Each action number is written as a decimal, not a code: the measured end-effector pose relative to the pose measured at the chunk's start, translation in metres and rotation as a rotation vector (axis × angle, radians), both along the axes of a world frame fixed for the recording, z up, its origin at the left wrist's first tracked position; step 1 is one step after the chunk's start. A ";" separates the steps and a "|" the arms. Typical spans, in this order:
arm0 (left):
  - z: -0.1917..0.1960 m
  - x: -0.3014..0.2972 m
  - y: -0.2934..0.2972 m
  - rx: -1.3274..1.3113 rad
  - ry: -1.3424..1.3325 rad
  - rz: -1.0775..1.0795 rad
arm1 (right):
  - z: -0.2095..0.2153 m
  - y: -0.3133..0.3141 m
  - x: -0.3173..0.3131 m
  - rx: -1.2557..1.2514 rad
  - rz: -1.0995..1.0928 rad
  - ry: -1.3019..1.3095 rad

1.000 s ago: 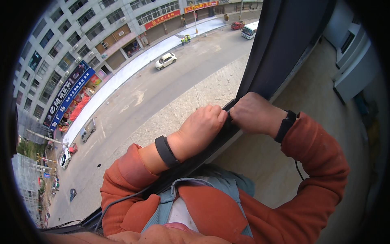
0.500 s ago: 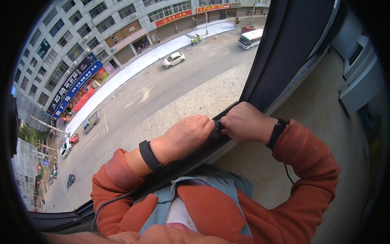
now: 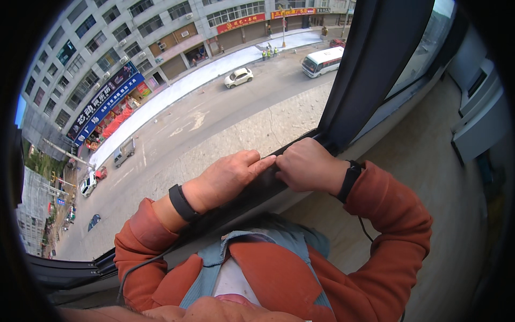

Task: The person installs a black rubber weatherstrip along a window frame using a screwdriver to press it into place. They repeatedly align and press the strip along the frame, occasionally adjusting their grip and repositioning the tool.

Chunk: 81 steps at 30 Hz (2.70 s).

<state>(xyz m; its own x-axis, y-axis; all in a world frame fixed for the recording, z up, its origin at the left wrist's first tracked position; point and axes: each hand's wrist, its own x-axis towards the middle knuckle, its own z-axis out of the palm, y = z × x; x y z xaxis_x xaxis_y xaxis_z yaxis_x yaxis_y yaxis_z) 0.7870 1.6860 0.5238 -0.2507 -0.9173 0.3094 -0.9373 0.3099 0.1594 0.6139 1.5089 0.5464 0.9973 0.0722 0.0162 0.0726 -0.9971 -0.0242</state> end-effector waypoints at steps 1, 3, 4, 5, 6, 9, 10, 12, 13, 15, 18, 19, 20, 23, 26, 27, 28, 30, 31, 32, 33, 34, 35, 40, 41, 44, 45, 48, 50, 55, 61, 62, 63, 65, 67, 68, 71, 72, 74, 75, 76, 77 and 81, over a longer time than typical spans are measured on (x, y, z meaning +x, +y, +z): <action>0.000 -0.002 0.001 -0.001 -0.018 0.015 | 0.001 0.000 0.000 -0.003 -0.006 0.007; -0.001 -0.007 0.003 -0.025 -0.033 0.032 | 0.002 0.000 0.000 -0.011 0.000 0.012; -0.001 -0.009 0.004 -0.031 -0.042 0.040 | 0.002 0.000 0.001 -0.015 -0.005 0.020; -0.001 -0.009 0.004 -0.023 -0.048 0.049 | 0.002 0.001 0.002 -0.005 0.004 0.021; -0.001 -0.009 0.005 -0.014 -0.052 0.057 | 0.002 0.001 0.003 0.005 0.007 0.026; -0.003 -0.010 0.007 -0.025 -0.089 0.079 | 0.002 0.003 0.006 0.010 0.008 0.058; -0.004 -0.011 0.009 -0.027 -0.108 0.092 | 0.002 0.005 0.007 0.009 0.008 0.076; -0.005 -0.011 0.013 -0.069 -0.134 0.083 | 0.002 0.007 0.010 0.015 0.025 0.080; -0.005 -0.011 0.015 -0.087 -0.149 0.077 | 0.002 0.009 0.011 0.018 0.023 0.089; -0.005 -0.010 0.021 -0.075 -0.133 0.088 | 0.001 0.012 0.015 0.037 0.050 0.066; -0.004 -0.008 0.031 -0.083 -0.124 0.092 | -0.001 0.019 0.022 0.054 0.078 0.051; -0.003 -0.007 0.036 -0.089 -0.122 0.091 | -0.001 0.022 0.024 0.060 0.083 0.056; -0.002 -0.006 0.041 -0.080 -0.119 0.097 | -0.002 0.024 0.026 0.066 0.093 0.051; -0.001 -0.002 0.055 -0.052 -0.100 0.117 | -0.005 0.033 0.033 0.082 0.118 0.053; 0.002 0.003 0.070 -0.009 -0.052 0.133 | -0.006 0.043 0.040 0.112 0.154 0.045; 0.004 0.004 0.076 0.004 -0.031 0.138 | -0.005 0.047 0.043 0.131 0.169 0.041; 0.006 0.006 0.081 0.042 -0.010 0.149 | -0.005 0.051 0.046 0.135 0.165 0.074; 0.014 0.012 0.094 0.083 0.032 0.178 | -0.001 0.056 0.054 0.183 0.239 0.021; 0.019 0.015 0.100 0.115 0.052 0.195 | 0.002 0.059 0.058 0.194 0.255 0.030; 0.024 0.020 0.105 0.096 0.050 0.208 | 0.005 0.062 0.064 0.199 0.268 0.000; 0.030 0.025 0.111 0.077 0.049 0.219 | 0.008 0.064 0.070 0.198 0.270 -0.012; 0.035 0.031 0.116 0.054 0.056 0.226 | 0.010 0.067 0.077 0.199 0.277 -0.030; 0.041 0.038 0.120 0.074 0.053 0.268 | 0.012 0.070 0.086 0.221 0.268 -0.052; 0.060 0.083 0.134 -0.040 0.173 0.430 | 0.011 0.080 0.143 0.346 0.193 -0.181; 0.060 0.095 0.135 -0.073 0.178 0.443 | 0.008 0.083 0.157 0.356 0.168 -0.205; 0.054 0.127 0.138 -0.092 0.355 0.519 | 0.000 0.087 0.198 0.423 0.119 -0.221; 0.050 0.137 0.139 -0.086 0.443 0.550 | -0.002 0.087 0.212 0.459 0.111 -0.173; 0.034 0.166 0.140 -0.116 0.660 0.623 | -0.013 0.086 0.248 0.584 0.094 -0.147; 0.023 0.183 0.140 -0.236 0.789 0.639 | -0.022 0.084 0.268 0.740 0.097 -0.132; 0.012 0.203 0.145 -0.393 0.975 0.745 | -0.043 0.088 0.299 1.064 0.024 -0.166; 0.009 0.191 0.135 -0.324 1.266 0.704 | -0.043 0.092 0.302 1.534 -0.005 -0.172; 0.006 0.189 0.129 -0.323 1.305 0.681 | -0.042 0.090 0.301 1.640 -0.006 -0.013; 0.004 0.188 0.125 -0.320 1.354 0.646 | -0.042 0.088 0.301 1.731 -0.024 0.110; 0.000 0.188 0.117 -0.322 1.285 0.651 | -0.043 0.086 0.305 1.768 -0.009 0.153; -0.006 0.191 0.112 -0.309 1.269 0.663 | -0.048 0.085 0.312 1.759 -0.021 0.109; -0.010 0.193 0.110 -0.327 1.227 0.636 | -0.052 0.085 0.317 1.703 -0.007 -0.005; -0.023 0.200 0.107 -0.362 1.145 0.647 | -0.060 0.077 0.330 1.525 -0.091 -0.195; -0.026 0.205 0.109 -0.350 1.123 0.684 | -0.061 0.073 0.332 1.494 -0.065 -0.246; -0.031 0.213 0.115 -0.313 1.061 0.740 | -0.063 0.064 0.332 1.400 -0.145 -0.292; -0.032 0.218 0.118 -0.289 1.021 0.757 | -0.064 0.058 0.330 1.348 -0.141 -0.286; -0.034 0.221 0.121 -0.266 0.984 0.809 | -0.064 0.056 0.329 1.332 -0.139 -0.277; -0.036 0.223 0.122 -0.299 0.953 0.810 | -0.065 0.053 0.327 1.315 -0.136 -0.269; -0.037 0.229 0.131 -0.217 0.977 0.911 | -0.067 0.050 0.324 1.356 -0.157 -0.234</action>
<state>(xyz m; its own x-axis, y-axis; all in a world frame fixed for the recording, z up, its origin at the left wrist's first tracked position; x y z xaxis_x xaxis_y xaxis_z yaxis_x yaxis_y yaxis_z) 1.0155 1.8172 0.4869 0.8193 -0.5480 0.1685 -0.3536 -0.2517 0.9009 0.9376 1.5593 0.4794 0.9578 -0.2459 0.1491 0.0996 -0.2025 -0.9742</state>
